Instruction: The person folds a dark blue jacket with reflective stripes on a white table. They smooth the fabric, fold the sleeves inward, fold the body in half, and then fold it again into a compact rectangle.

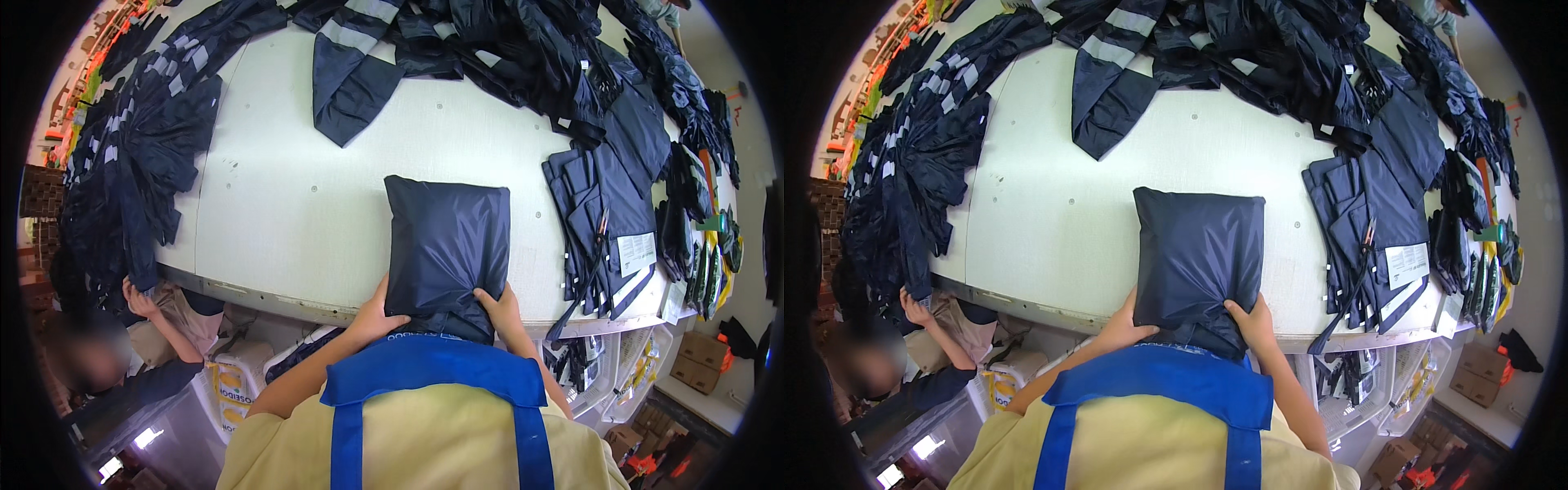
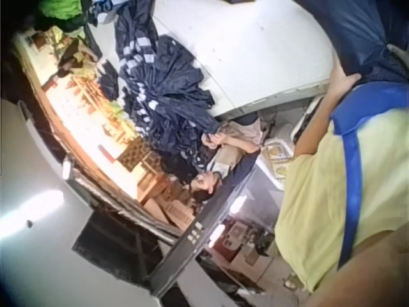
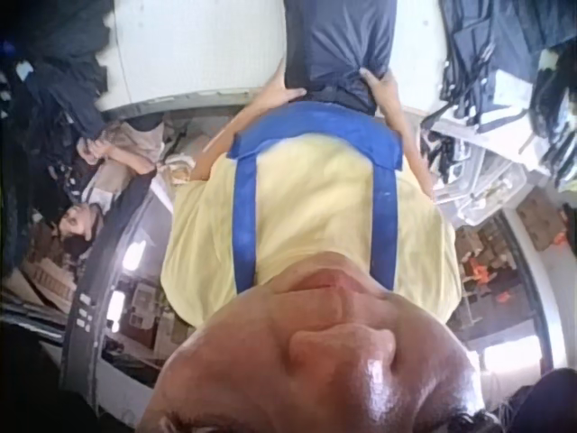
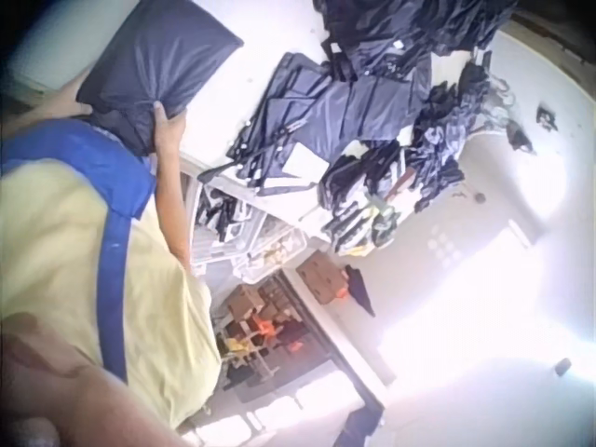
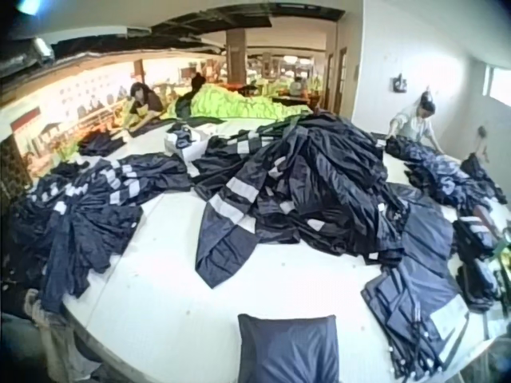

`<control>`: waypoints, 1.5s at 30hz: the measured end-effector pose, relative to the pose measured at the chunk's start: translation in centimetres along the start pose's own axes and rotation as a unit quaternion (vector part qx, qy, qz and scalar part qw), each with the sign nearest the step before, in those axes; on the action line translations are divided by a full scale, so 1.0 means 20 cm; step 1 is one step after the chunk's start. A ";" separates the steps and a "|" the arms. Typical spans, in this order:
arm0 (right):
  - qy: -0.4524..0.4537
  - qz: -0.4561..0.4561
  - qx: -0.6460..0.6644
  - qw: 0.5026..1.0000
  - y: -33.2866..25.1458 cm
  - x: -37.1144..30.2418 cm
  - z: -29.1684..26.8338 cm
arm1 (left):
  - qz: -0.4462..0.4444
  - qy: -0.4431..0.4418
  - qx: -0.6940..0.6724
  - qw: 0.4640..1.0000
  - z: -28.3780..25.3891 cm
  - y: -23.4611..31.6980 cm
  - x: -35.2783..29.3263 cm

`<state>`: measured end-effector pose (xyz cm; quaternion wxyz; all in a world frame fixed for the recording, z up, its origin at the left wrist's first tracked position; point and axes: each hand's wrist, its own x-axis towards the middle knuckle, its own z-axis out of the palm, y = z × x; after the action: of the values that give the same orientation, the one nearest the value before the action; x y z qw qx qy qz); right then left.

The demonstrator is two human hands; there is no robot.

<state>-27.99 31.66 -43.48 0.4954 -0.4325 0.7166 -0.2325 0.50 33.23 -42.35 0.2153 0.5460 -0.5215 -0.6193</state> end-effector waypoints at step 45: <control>-0.377 -0.116 -0.189 0.899 -0.92 0.33 -0.12 | -0.034 -0.141 -0.239 0.960 -0.06 0.24 0.23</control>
<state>-23.93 16.32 -31.78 0.6068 -0.6532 0.4518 0.0322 -1.22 27.13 -40.03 0.2426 0.4027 -0.3649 -0.8036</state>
